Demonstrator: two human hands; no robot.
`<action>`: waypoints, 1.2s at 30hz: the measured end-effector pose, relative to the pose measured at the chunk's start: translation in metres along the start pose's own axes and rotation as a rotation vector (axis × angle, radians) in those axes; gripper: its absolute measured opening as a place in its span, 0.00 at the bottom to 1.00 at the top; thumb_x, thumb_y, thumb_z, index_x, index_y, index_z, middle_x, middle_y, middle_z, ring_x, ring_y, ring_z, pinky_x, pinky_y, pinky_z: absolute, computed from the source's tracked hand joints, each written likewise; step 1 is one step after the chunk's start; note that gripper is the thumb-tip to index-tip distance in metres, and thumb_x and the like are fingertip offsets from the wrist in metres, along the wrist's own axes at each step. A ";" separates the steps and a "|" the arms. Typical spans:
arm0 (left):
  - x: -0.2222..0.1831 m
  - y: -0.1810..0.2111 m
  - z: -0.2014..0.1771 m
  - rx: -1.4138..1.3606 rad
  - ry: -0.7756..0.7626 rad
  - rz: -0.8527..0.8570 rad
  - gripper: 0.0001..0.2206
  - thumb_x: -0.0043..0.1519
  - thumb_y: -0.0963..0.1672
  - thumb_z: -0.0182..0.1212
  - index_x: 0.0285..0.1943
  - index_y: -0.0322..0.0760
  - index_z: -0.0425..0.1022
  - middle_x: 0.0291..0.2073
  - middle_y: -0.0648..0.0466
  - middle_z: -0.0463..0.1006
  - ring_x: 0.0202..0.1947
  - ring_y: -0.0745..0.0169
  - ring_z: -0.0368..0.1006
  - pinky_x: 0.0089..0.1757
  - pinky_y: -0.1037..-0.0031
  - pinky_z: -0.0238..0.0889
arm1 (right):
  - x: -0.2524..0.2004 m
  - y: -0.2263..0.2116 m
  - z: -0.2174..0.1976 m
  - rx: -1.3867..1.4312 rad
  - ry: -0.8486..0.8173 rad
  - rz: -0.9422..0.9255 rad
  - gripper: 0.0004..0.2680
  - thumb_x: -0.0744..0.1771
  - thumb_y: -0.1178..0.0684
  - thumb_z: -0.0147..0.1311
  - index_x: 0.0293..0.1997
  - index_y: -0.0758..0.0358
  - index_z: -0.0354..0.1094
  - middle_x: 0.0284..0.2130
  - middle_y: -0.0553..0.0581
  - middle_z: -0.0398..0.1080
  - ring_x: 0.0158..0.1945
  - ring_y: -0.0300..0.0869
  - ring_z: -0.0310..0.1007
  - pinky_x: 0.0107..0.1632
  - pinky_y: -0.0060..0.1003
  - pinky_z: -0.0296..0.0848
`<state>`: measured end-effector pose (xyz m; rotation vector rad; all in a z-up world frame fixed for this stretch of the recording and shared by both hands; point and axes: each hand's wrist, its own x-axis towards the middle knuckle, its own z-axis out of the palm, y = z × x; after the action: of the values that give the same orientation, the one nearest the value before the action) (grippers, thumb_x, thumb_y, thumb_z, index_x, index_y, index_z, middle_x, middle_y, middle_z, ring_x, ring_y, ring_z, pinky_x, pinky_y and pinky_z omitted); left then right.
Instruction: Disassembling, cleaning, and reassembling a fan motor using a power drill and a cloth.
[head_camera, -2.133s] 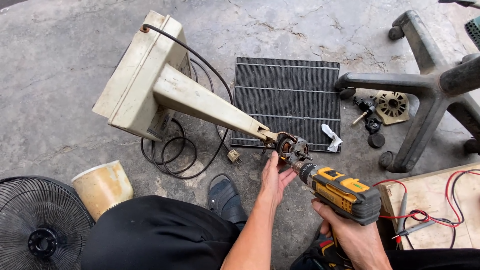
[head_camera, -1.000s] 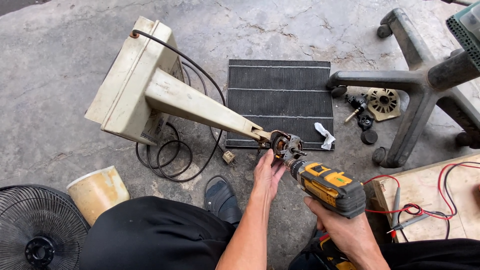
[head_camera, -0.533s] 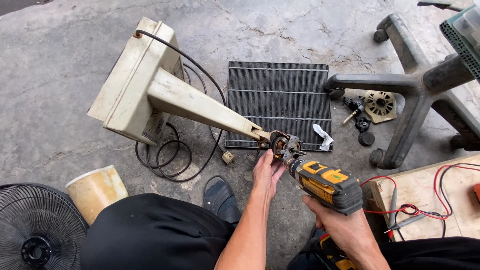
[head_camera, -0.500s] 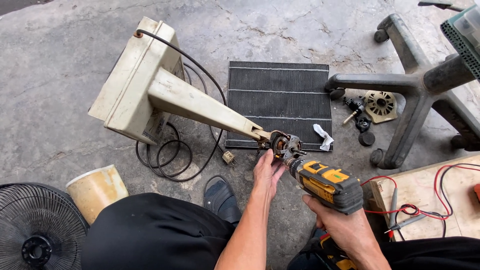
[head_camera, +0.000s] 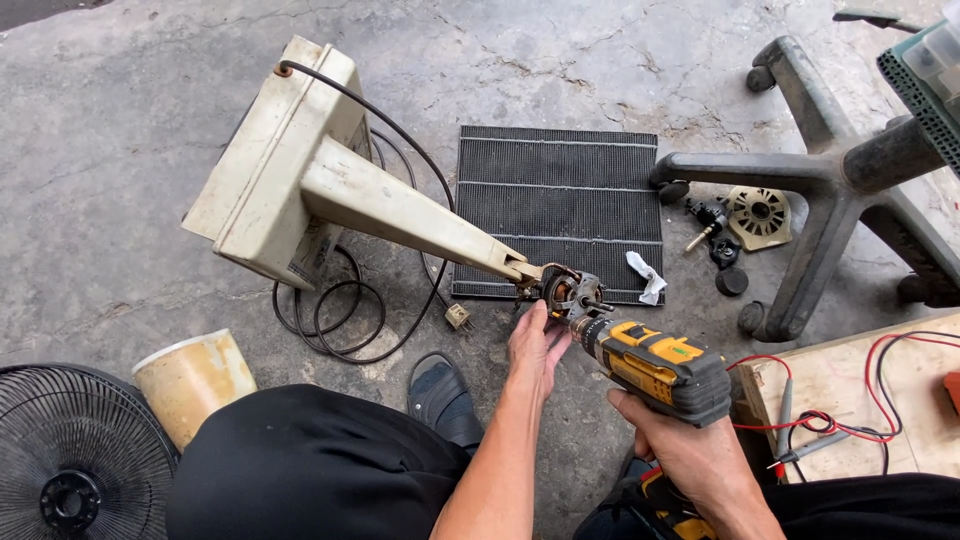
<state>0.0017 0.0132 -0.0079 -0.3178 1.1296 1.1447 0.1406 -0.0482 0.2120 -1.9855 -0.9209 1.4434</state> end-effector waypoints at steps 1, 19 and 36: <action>0.001 0.000 0.000 0.009 -0.001 0.001 0.29 0.67 0.47 0.64 0.80 0.37 0.68 0.70 0.37 0.76 0.67 0.38 0.76 0.67 0.51 0.71 | 0.000 -0.001 0.000 -0.011 -0.001 -0.003 0.12 0.65 0.66 0.67 0.54 0.76 0.81 0.22 0.65 0.74 0.18 0.46 0.64 0.20 0.40 0.62; -0.003 0.002 0.002 0.077 0.010 -0.002 0.29 0.69 0.49 0.60 0.81 0.40 0.67 0.73 0.38 0.73 0.68 0.38 0.76 0.67 0.52 0.72 | 0.000 -0.002 0.000 0.007 0.000 0.012 0.13 0.65 0.67 0.67 0.56 0.75 0.81 0.25 0.66 0.76 0.19 0.46 0.64 0.21 0.41 0.63; -0.005 0.000 0.002 0.123 -0.020 0.014 0.28 0.72 0.48 0.57 0.83 0.41 0.66 0.72 0.40 0.74 0.62 0.42 0.79 0.66 0.53 0.73 | -0.001 0.001 -0.001 0.022 -0.005 0.005 0.12 0.65 0.66 0.67 0.54 0.76 0.81 0.24 0.65 0.74 0.19 0.46 0.64 0.21 0.41 0.63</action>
<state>0.0033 0.0121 -0.0027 -0.2032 1.1805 1.0826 0.1419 -0.0495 0.2126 -1.9702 -0.8993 1.4561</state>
